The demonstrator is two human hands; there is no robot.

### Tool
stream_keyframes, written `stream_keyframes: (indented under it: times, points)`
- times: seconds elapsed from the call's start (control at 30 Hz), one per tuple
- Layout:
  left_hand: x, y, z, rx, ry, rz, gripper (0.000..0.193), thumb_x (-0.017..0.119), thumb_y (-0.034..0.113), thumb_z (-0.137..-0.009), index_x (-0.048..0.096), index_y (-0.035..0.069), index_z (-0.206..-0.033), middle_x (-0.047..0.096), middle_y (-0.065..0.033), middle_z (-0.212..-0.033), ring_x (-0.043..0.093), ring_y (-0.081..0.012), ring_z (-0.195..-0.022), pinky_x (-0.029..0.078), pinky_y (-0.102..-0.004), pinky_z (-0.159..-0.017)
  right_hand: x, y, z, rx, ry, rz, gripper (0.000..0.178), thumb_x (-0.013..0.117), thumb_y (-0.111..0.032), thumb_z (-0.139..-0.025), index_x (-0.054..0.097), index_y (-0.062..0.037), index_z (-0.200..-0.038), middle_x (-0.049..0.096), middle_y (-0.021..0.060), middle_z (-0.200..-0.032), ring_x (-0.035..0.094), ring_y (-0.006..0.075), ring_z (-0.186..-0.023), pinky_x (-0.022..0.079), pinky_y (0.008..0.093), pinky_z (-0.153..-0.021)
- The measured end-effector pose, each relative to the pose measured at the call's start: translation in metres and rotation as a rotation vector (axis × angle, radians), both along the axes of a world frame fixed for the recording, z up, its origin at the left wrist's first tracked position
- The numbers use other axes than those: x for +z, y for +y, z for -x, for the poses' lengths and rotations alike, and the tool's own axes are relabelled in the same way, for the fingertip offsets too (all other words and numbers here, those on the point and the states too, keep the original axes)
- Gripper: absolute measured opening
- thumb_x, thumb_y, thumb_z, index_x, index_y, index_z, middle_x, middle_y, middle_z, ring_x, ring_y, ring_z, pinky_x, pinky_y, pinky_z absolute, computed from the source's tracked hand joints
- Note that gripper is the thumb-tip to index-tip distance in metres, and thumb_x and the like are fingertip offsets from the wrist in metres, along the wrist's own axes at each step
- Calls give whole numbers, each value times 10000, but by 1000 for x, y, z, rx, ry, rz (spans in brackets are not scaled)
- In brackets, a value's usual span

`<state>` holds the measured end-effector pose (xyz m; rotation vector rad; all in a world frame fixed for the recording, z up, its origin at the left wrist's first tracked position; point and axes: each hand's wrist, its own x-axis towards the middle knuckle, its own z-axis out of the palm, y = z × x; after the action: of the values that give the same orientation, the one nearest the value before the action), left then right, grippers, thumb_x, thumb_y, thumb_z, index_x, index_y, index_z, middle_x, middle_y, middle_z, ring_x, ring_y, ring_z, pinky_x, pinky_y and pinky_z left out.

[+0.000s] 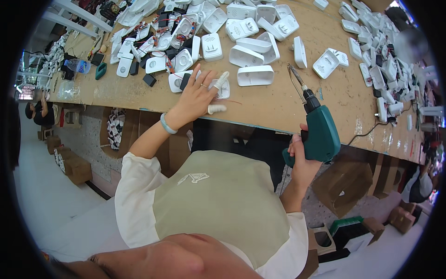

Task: Assembling small electronic sensors by placing components into plastic casings and using a soldering iron.

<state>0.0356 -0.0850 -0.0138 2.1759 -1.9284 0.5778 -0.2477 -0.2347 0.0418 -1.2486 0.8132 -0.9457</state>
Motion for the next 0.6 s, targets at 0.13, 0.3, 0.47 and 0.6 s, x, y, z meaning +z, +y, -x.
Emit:
stream_keyframes:
  times: [0.13, 0.3, 0.47, 0.6]
  points:
    - [15, 23, 23, -31, 316, 192, 566, 796, 333, -758, 648, 35, -1216, 587, -156, -1227, 525, -347, -1190, 363, -527, -1053, -2, 1, 14, 2, 43, 9, 326, 625, 78, -891, 571, 47, -1211, 613, 82, -955, 473, 78, -570, 429, 254, -548]
    - [-8, 68, 29, 399, 552, 591, 287, 696, 58, -913, 659, 24, -1195, 664, -121, -900, 642, -232, -728, 525, -320, -676, -4, -4, 25, -18, 77, -11, 351, 615, 69, -897, 547, 41, -1240, 618, 95, -1045, 473, 88, -581, 431, 271, -566]
    - [-11, 85, 61, 474, 882, 505, 331, 747, 108, -887, 661, 17, -1193, 664, -89, -917, 630, -151, -761, 524, -283, -684, -2, -7, 11, 16, 37, -5, 308, 631, 93, -883, 589, 57, -1186, 612, 68, -866, 479, 72, -559, 428, 243, -527]
    - [-9, 60, 81, 516, 735, 453, 336, 804, 160, -837, 681, 33, -1123, 630, -100, -850, 593, -196, -674, 501, -302, -609, -5, -4, 3, 39, -12, 7, 309, 614, 101, -892, 587, 63, -1197, 617, 77, -872, 490, 77, -569, 426, 246, -529]
